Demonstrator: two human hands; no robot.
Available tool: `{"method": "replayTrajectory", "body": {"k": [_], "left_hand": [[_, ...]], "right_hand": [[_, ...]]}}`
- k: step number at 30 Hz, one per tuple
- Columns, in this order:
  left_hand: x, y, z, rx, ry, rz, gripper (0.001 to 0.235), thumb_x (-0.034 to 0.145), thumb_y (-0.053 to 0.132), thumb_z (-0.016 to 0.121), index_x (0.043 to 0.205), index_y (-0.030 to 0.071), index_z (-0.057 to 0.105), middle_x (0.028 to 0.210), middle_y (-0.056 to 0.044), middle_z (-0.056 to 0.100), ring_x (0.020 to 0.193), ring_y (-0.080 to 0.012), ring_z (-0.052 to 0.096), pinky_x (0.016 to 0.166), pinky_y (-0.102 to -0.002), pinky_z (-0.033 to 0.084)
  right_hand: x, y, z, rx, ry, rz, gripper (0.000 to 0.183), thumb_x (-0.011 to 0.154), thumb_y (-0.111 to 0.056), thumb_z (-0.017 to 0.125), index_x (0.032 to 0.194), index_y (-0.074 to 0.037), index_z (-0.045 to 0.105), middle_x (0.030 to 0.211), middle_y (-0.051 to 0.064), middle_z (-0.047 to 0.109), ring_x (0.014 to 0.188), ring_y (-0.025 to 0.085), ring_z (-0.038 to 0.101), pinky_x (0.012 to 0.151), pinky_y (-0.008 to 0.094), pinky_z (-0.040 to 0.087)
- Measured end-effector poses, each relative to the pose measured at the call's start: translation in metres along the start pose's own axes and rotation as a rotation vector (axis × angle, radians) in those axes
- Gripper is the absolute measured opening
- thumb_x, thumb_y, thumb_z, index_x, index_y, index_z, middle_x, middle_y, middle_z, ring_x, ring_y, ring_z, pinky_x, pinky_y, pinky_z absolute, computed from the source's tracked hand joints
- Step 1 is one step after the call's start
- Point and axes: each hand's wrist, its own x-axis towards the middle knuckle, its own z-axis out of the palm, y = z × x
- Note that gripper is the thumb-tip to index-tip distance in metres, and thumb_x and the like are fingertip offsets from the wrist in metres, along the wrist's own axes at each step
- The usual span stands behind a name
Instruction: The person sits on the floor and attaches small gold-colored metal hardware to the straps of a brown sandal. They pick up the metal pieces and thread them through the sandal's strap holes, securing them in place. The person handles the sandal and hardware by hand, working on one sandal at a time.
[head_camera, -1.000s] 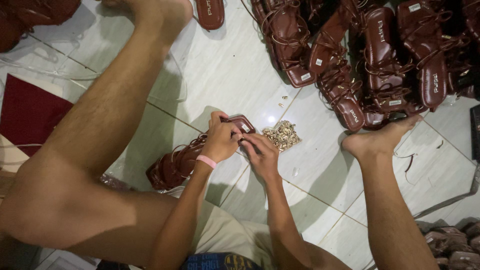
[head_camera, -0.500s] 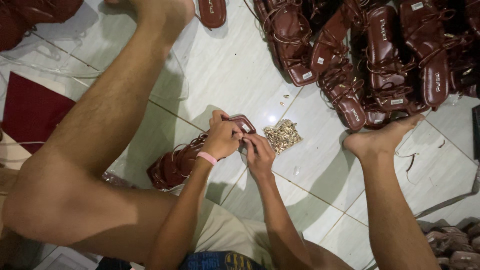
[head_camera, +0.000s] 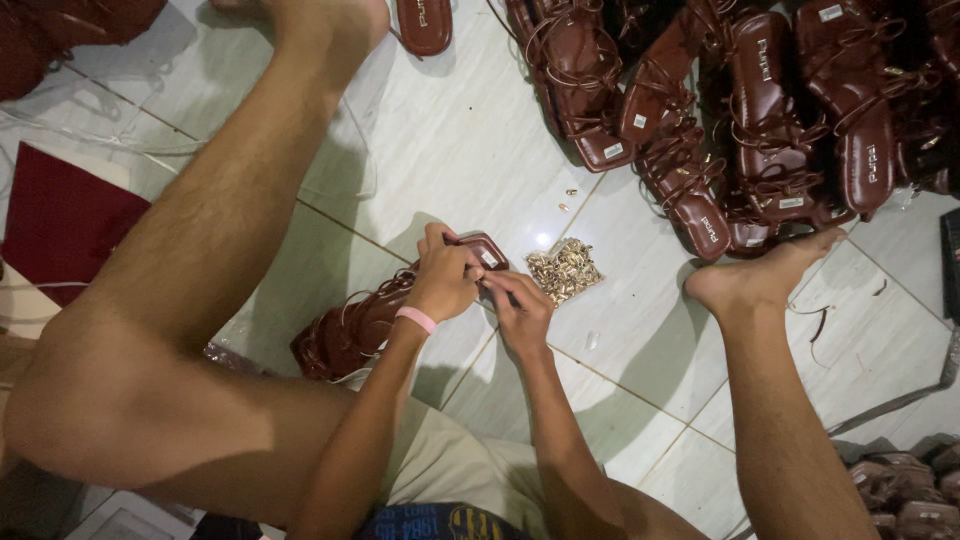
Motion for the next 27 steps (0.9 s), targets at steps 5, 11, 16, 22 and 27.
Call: {"method": "replayTrajectory", "body": {"k": [5, 11, 16, 22, 27], "left_hand": [[0.0, -0.005, 0.002, 0.0, 0.018, 0.021, 0.006, 0.078, 0.008, 0.079, 0.08, 0.003, 0.076, 0.124, -0.023, 0.047, 0.122, -0.0426, 0.04, 0.104, -0.049, 0.038], [-0.004, -0.001, 0.002, -0.021, 0.04, 0.014, 0.01, 0.08, 0.011, 0.08, 0.086, 0.003, 0.078, 0.125, -0.022, 0.047, 0.119, -0.0425, 0.043, 0.102, -0.049, 0.039], [-0.014, 0.013, -0.023, -0.094, 0.148, 0.114, 0.03, 0.085, 0.012, 0.081, 0.112, 0.004, 0.071, 0.13, -0.023, 0.045, 0.125, -0.0414, 0.047, 0.106, -0.046, 0.043], [-0.05, 0.038, -0.06, 0.125, 0.127, 0.154, 0.069, 0.066, 0.013, 0.09, 0.128, 0.005, 0.061, 0.138, -0.025, 0.043, 0.13, -0.0455, 0.044, 0.106, -0.052, 0.041], [-0.067, 0.045, -0.049, 0.257, 0.227, 0.263, 0.07, 0.072, 0.002, 0.081, 0.139, 0.006, 0.059, 0.136, -0.025, 0.046, 0.129, -0.0454, 0.046, 0.109, -0.057, 0.039]], "right_hand": [[0.002, 0.005, 0.001, 0.116, -0.025, 0.111, 0.018, 0.087, 0.004, 0.078, 0.104, -0.003, 0.08, 0.1, 0.01, 0.079, 0.091, 0.017, 0.075, 0.083, 0.029, 0.06], [0.002, 0.019, 0.001, 0.378, -0.052, 0.418, 0.017, 0.088, 0.003, 0.078, 0.105, 0.0, 0.08, 0.098, 0.009, 0.077, 0.082, 0.014, 0.069, 0.075, 0.025, 0.056], [0.003, 0.026, 0.003, 0.4, -0.09, 0.532, 0.018, 0.087, 0.001, 0.079, 0.105, 0.001, 0.079, 0.098, 0.007, 0.077, 0.083, 0.011, 0.07, 0.076, 0.024, 0.057], [0.005, 0.033, -0.001, 0.363, -0.149, 0.539, 0.022, 0.087, -0.001, 0.079, 0.109, -0.001, 0.079, 0.098, 0.007, 0.078, 0.084, 0.009, 0.07, 0.076, 0.023, 0.057], [0.001, 0.041, -0.004, 0.402, -0.202, 0.573, 0.024, 0.09, -0.004, 0.077, 0.114, 0.0, 0.077, 0.094, 0.007, 0.079, 0.081, 0.009, 0.071, 0.073, 0.024, 0.057]]}}
